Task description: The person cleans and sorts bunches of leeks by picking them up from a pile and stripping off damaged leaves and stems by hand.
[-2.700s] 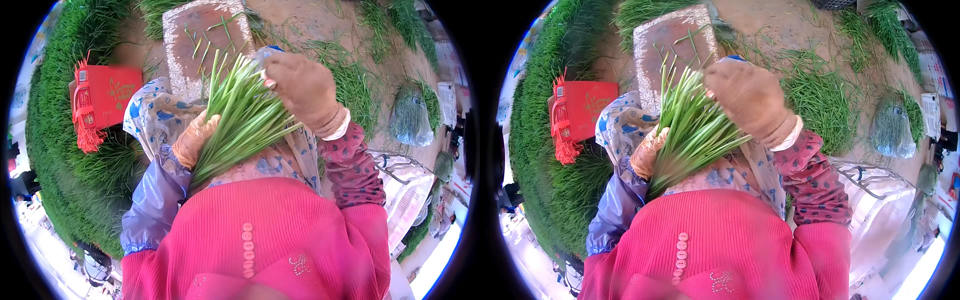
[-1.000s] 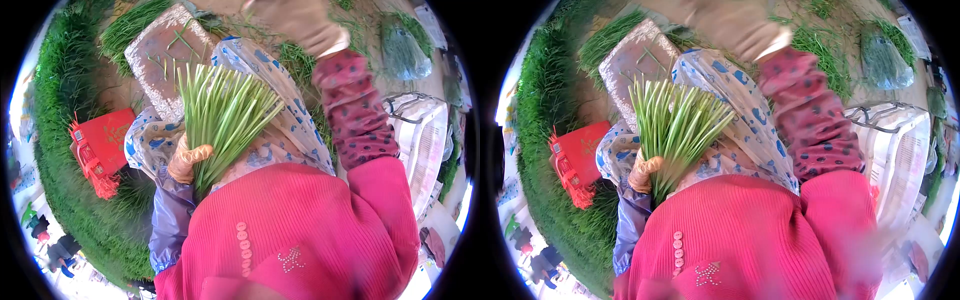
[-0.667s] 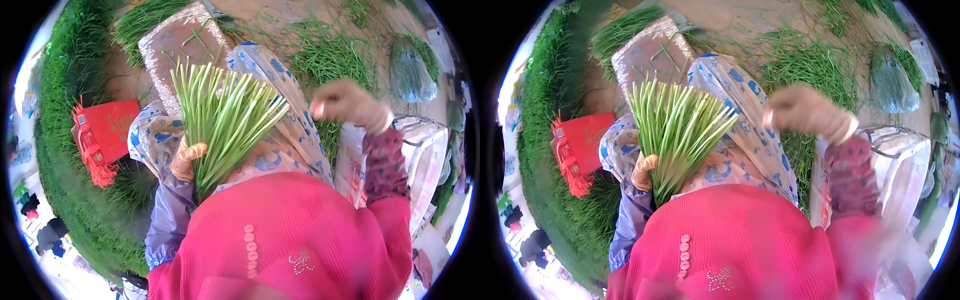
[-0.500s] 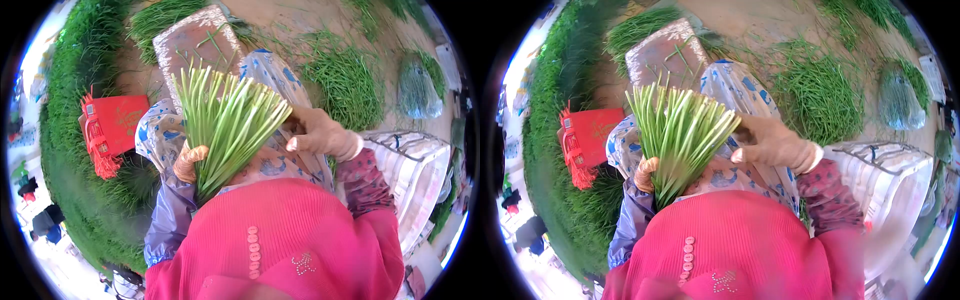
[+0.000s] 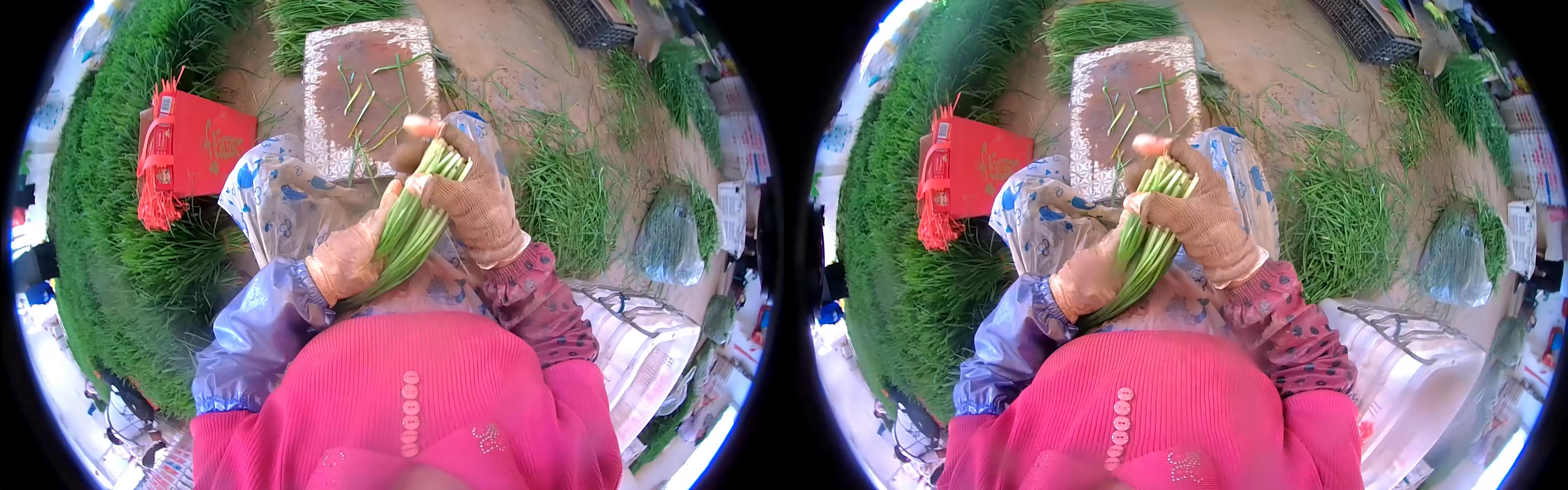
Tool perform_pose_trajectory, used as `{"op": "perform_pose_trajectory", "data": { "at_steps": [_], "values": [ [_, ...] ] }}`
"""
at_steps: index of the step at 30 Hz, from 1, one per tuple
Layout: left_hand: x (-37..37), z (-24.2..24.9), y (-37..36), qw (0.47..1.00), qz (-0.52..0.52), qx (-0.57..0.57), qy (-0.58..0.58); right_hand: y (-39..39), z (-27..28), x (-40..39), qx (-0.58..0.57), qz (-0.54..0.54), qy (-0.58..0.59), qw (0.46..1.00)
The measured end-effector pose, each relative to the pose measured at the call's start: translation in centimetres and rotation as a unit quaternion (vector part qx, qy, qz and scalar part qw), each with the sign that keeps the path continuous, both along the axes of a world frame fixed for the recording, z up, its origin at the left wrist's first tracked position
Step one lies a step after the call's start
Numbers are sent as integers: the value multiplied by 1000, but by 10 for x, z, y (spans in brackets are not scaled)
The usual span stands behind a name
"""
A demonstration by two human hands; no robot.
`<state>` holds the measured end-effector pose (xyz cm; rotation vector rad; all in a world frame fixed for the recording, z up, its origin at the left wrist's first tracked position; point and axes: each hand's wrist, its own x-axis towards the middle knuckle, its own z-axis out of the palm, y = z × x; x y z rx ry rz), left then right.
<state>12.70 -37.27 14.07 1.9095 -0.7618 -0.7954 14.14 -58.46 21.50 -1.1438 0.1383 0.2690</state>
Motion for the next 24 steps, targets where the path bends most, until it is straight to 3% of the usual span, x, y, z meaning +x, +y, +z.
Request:
{"op": "perform_pose_trajectory", "data": {
  "at_steps": [5, 8, 9, 11, 12, 14, 16, 17, 20, 22, 23, 24],
  "values": [
    [-1, -22, 7, 995, 7, 52, -83, 6, -25, 9, 21, -63, 31, 997],
    [11, -8, 18, 997, 44, -34, 53, 4, -33, 24, 51, -64, -10, 997],
    [15, 17, 22, 982, 123, -117, 87, 4, -16, 35, 34, -86, -40, 995],
    [26, 45, 40, 954, 253, -160, 16, -5, -3, 61, 64, -159, -41, 984],
    [34, 52, 55, 942, 301, -118, -88, -13, 7, 76, 44, -173, -57, 982],
    [43, 64, 79, 877, 443, -136, -128, -16, 25, 105, 19, -185, -77, 980],
    [46, 61, 108, 821, 533, -132, -157, -14, 36, 128, 38, -243, -195, 949],
    [46, 59, 117, 809, 542, -156, -162, -9, 32, 139, 34, -239, -197, 950],
    [45, 52, 117, 793, 557, -186, -165, 17, 1, 164, -36, -266, -274, 923],
    [45, 43, 109, 818, 513, -223, -135, 32, -27, 175, -166, -353, -157, 907],
    [43, 41, 106, 830, 504, -198, -133, 25, -46, 180, -168, -348, -163, 908],
    [41, 42, 102, 834, 505, -194, -104, 10, -65, 186, -272, -301, -190, 894]
  ]
}}
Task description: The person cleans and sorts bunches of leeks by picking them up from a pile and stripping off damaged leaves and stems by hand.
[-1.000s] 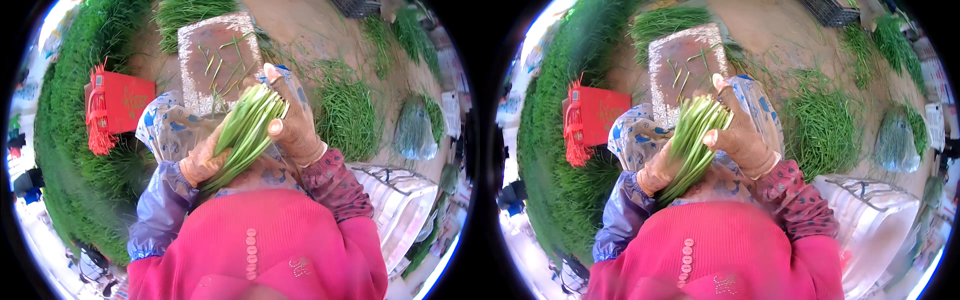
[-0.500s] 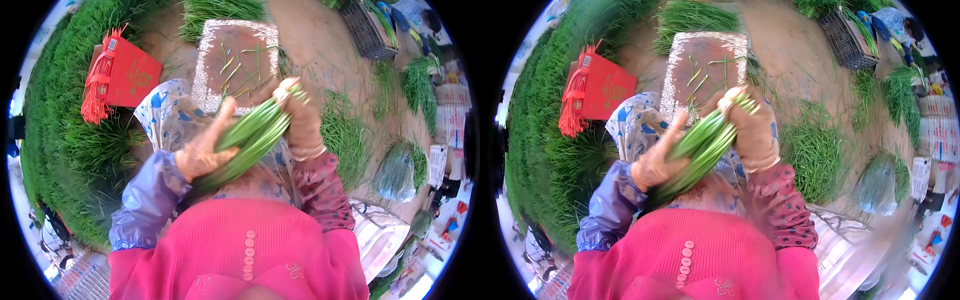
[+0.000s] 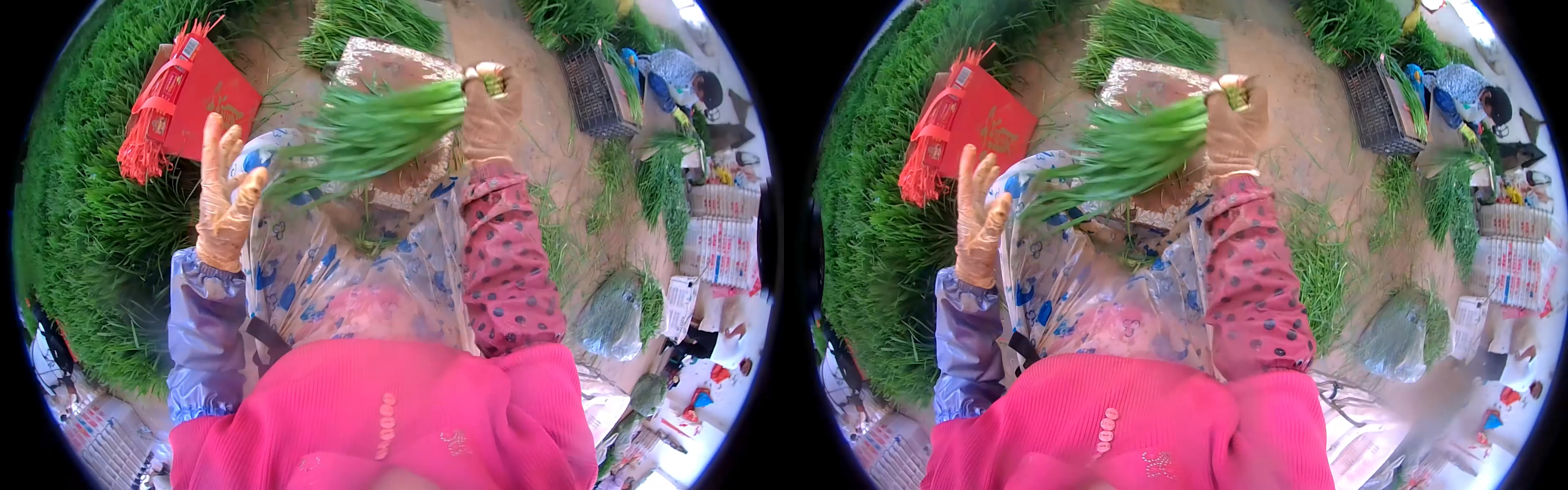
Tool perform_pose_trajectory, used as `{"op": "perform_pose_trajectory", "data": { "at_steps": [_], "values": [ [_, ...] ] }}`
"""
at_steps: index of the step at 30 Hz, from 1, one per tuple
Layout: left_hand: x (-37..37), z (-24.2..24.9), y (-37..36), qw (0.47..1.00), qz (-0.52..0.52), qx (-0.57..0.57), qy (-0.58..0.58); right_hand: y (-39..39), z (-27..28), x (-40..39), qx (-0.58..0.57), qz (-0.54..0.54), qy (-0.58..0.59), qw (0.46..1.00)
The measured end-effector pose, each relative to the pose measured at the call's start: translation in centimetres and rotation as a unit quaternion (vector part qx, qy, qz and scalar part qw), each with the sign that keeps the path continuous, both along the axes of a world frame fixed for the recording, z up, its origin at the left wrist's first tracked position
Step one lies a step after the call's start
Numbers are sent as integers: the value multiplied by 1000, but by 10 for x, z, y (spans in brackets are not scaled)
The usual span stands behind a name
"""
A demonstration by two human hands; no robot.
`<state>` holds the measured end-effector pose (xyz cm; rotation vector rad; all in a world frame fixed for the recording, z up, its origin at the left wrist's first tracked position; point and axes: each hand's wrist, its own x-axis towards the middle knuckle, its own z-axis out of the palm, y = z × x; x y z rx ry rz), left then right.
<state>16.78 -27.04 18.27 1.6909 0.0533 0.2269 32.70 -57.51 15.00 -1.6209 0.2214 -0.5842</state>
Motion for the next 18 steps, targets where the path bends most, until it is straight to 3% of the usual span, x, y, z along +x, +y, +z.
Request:
{"op": "perform_pose_trajectory", "data": {
  "at_steps": [1, 2, 4, 6, 8, 9, 10, 12, 14, 15, 16, 18],
  "values": [
    [-2, -3, 2, 1000, 4, 17, 19, -16, -10, 5, -114, 24, 16, 993],
    [-3, -8, 5, 999, 6, 33, 38, -34, -11, 9, -117, 27, 14, 993],
    [-5, -15, 11, 998, 12, 41, 46, -79, -4, 15, -308, 32, -61, 949],
    [-7, -20, 14, 998, 6, 45, 54, -120, 34, 15, -406, 10, -33, 913],
    [-5, -22, 11, 997, 13, 57, 59, -163, 59, 23, -460, -38, -113, 880],
    [-6, -25, 12, 994, 1, 83, 72, -169, 84, 19, -471, -115, -99, 869],
    [-1, -34, 13, 987, -23, 159, -21, -196, 103, 24, -402, -89, -134, 902],
    [2, -33, 6, 982, -53, 177, -43, -198, 162, 1, -166, -21, -228, 959],
    [6, -38, -2, 990, -76, 105, -46, -217, 197, -15, -159, -24, -218, 963],
    [5, -32, -7, 994, -84, 62, 25, -225, 199, -13, -288, -83, -153, 942],
    [10, -33, -10, 985, -101, 131, -45, -234, 202, -11, -410, -143, -91, 896],
    [16, -40, -14, 981, -147, 111, -53, -225, 211, -13, -328, -181, -136, 917]
  ]
}}
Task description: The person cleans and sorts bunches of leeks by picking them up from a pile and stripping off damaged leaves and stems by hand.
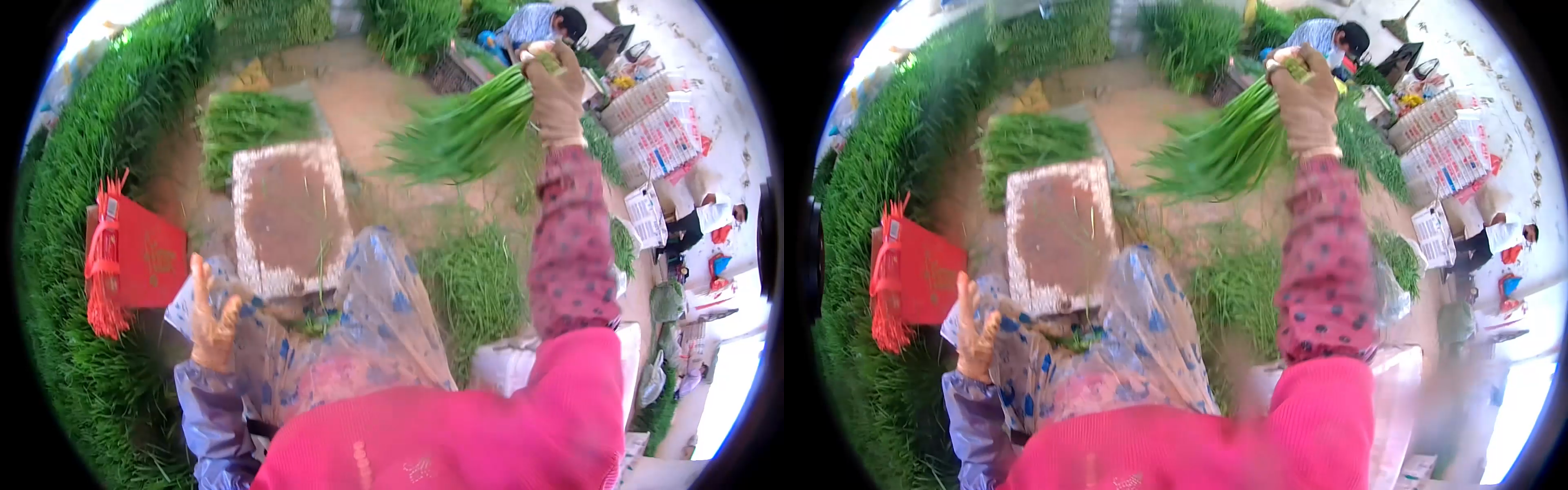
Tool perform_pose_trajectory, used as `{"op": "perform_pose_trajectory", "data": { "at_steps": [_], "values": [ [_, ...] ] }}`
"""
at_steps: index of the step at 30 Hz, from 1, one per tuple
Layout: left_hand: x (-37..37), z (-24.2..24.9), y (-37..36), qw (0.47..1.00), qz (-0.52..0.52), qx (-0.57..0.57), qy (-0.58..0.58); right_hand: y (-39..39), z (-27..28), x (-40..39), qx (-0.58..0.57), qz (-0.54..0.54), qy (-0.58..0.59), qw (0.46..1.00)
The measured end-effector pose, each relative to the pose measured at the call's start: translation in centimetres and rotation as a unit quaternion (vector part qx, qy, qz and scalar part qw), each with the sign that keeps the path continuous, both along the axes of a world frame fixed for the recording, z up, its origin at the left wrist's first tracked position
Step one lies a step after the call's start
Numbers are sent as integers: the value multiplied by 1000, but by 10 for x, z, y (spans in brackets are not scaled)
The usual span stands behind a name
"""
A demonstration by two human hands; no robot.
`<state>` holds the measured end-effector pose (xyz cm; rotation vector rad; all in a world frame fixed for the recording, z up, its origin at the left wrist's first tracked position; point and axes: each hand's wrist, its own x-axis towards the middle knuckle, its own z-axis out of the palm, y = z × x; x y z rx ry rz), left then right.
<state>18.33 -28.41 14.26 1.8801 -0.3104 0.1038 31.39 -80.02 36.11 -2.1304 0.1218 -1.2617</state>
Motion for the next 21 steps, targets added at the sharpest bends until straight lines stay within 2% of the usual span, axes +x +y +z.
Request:
{"op": "perform_pose_trajectory", "data": {
  "at_steps": [1, 2, 4, 5, 6, 7, 10, 11, 12, 13, 14, 16, 18, 19, 20, 21],
  "values": [
    [3, 3, -2, 1000, 4, -3, -17, 3, 10, -3, 118, 235, -27, 964],
    [3, 10, -4, 999, -36, 8, 7, 7, 21, -2, 117, 237, -41, 964],
    [13, 25, 2, 991, -109, 61, 51, 19, 34, -7, 123, 265, 75, 953],
    [19, 41, -1, 989, -125, 58, 60, 31, 39, -10, 125, 345, 85, 926],
    [25, 61, -8, 987, -137, 53, 72, 43, 43, -10, 120, 354, 75, 924],
    [32, 81, -13, 989, -126, 53, 64, 56, 46, -12, 130, 424, 99, 891],
    [60, 137, -33, 970, -239, -38, 29, 108, 47, -21, 153, 581, 161, 783],
    [70, 151, -41, 962, -264, -62, 26, 128, 42, -26, 198, 624, 181, 734],
    [74, 167, -54, 943, -303, -120, 58, 147, 38, -29, 189, 661, 202, 698],
    [93, 157, -58, 927, -348, -137, 32, 165, 36, -36, 189, 662, 220, 691],
    [91, 158, -78, 883, -385, -256, 79, 181, 32, -44, 188, 663, 238, 684],
    [73, 157, -113, 797, -432, -403, 125, 208, 15, -54, 296, 697, 258, 601],
    [69, 109, -118, 804, -411, -391, 178, 221, 2, -52, 282, 708, 270, 588],
    [65, 91, -120, 806, -401, -388, 198, 225, -3, -55, 244, 683, 290, 624],
    [57, 86, -127, 778, -420, -409, 225, 228, -8, -57, 207, 654, 309, 659],
    [50, 81, -131, 748, -438, -430, 252, 231, -17, -57, 164, 641, 276, 698]
  ]
}}
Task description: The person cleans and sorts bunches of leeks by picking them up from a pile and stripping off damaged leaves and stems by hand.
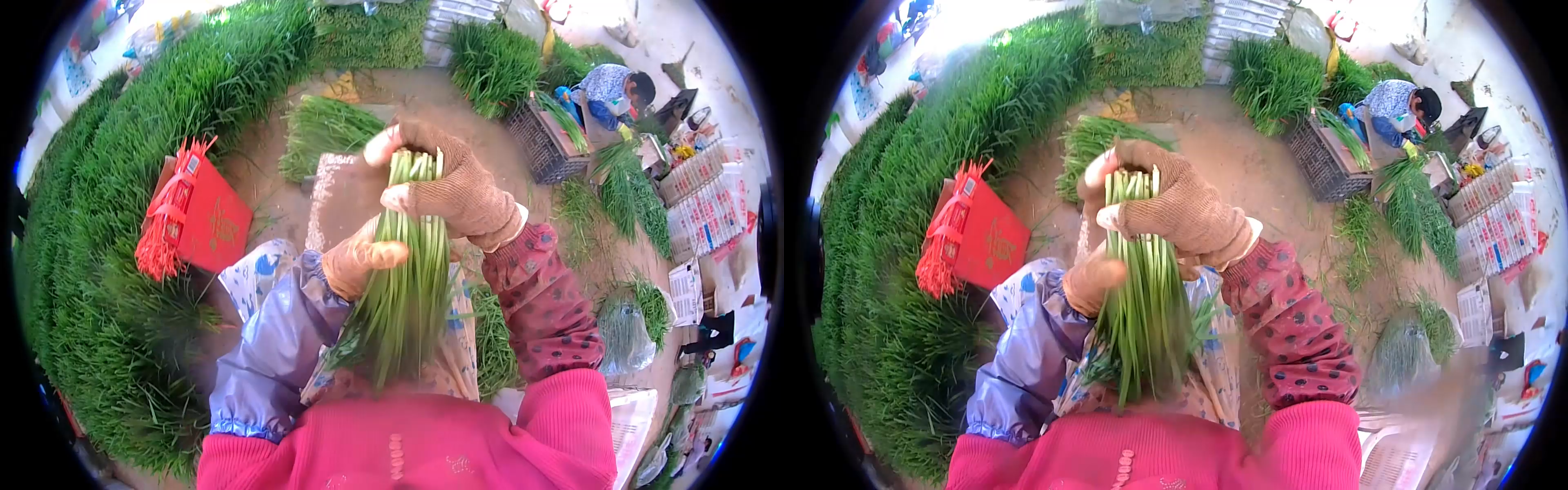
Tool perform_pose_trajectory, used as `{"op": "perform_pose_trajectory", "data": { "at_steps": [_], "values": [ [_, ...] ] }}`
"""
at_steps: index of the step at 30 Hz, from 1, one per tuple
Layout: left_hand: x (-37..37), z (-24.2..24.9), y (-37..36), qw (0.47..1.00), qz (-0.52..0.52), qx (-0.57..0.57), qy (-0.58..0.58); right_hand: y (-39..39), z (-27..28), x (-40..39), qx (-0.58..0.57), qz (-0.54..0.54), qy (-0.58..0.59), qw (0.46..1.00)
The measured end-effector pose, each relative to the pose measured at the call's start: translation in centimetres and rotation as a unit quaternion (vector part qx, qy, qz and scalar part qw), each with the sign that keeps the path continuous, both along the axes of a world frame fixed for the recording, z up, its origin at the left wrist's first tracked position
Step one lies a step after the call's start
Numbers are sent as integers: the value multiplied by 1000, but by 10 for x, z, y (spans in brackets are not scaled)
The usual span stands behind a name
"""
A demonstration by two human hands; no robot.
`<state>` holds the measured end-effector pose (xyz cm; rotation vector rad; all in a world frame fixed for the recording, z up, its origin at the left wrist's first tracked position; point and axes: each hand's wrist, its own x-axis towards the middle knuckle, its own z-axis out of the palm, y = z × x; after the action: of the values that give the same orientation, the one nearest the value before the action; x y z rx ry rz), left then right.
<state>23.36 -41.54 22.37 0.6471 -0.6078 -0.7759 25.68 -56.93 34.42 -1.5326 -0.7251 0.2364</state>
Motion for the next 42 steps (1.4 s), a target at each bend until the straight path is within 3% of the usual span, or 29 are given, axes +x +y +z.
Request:
{"op": "perform_pose_trajectory", "data": {
  "at_steps": [3, 5, 7, 8, 11, 13, 15, 17, 18, 20, 21, 22, 24, 25, 26, 27, 29, 31, 32, 34, 35, 37, 38, 39, 41, 42],
  "values": [
    [-14, 4, -1, 992, -12, -2, 124, 2, -5, -9, 0, -67, -13, 998],
    [-11, -3, 3, 990, -14, 13, 139, -2, -14, -6, -16, -88, -53, 995],
    [-14, 2, 7, 991, -37, 20, 125, -10, -16, 0, -149, -44, -208, 966],
    [-21, -1, 4, 992, 3, -12, 125, -8, -24, 4, -124, -52, -279, 951],
    [-28, -4, -7, 993, 30, -63, 96, -4, -32, 3, -152, -54, -251, 955],
    [-29, 9, 1, 993, 32, -19, 116, 2, -37, 7, -156, -68, -282, 944],
    [-26, 14, 1, 984, 80, 74, 141, 9, -37, 8, -193, -177, -424, 867],
    [-24, 20, 2, 974, 88, 95, 184, 9, -51, 28, -171, -206, -396, 878],
    [-21, 21, 2, 977, 140, 98, 127, 7, -55, 44, -194, -177, -213, 941],
    [-19, 29, 6, 972, 210, 98, 44, 9, -99, 62, -13, -138, -42, 989],
    [-19, 42, 11, 960, 252, 115, 46, 10, -120, 71, 83, -125, 38, 988],
    [-10, 45, 24, 957, 272, 103, 20, 15, -156, 86, 19, -94, -56, 994],
    [12, 49, 57, 942, 325, 82, -17, 13, -162, 44, -97, -52, -117, 987],
    [23, 55, 74, 915, 393, 64, -68, 7, -139, 9, -172, 4, -56, 983],
    [34, 57, 97, 914, 395, 43, -87, 2, -115, -26, -254, 59, -4, 965],
    [41, 59, 116, 902, 418, 44, -101, -10, -103, -31, -354, 161, 74, 918],
    [38, 71, 131, 897, 432, 31, -88, -26, -118, -18, -493, 93, 94, 860],
    [25, 85, 124, 833, 515, 152, -131, -34, -112, -6, -449, -116, 76, 883],
    [26, 83, 122, 811, 526, 203, -157, -29, -98, 3, -405, -142, 53, 902],
    [33, 72, 111, 823, 504, 172, -197, -5, -90, 5, -155, -159, -117, 968],
    [35, 68, 97, 824, 502, 156, -211, 14, -85, 3, -154, -160, -120, 968],
    [28, 68, 57, 791, 557, 139, -213, 51, -75, -3, -112, -145, -291, 939],
    [21, 73, 45, 799, 563, 131, -165, 60, -75, -5, -120, -161, -244, 949],
    [21, 69, 41, 829, 554, 28, -78, 70, -76, -3, -120, -162, -199, 959],
    [31, 58, 41, 854, 519, -14, -34, 73, -94, 7, -72, -161, -195, 965],
    [32, 58, 38, 839, 543, -25, 2, 70, -100, 15, -79, -132, -159, 975]
  ]
}}
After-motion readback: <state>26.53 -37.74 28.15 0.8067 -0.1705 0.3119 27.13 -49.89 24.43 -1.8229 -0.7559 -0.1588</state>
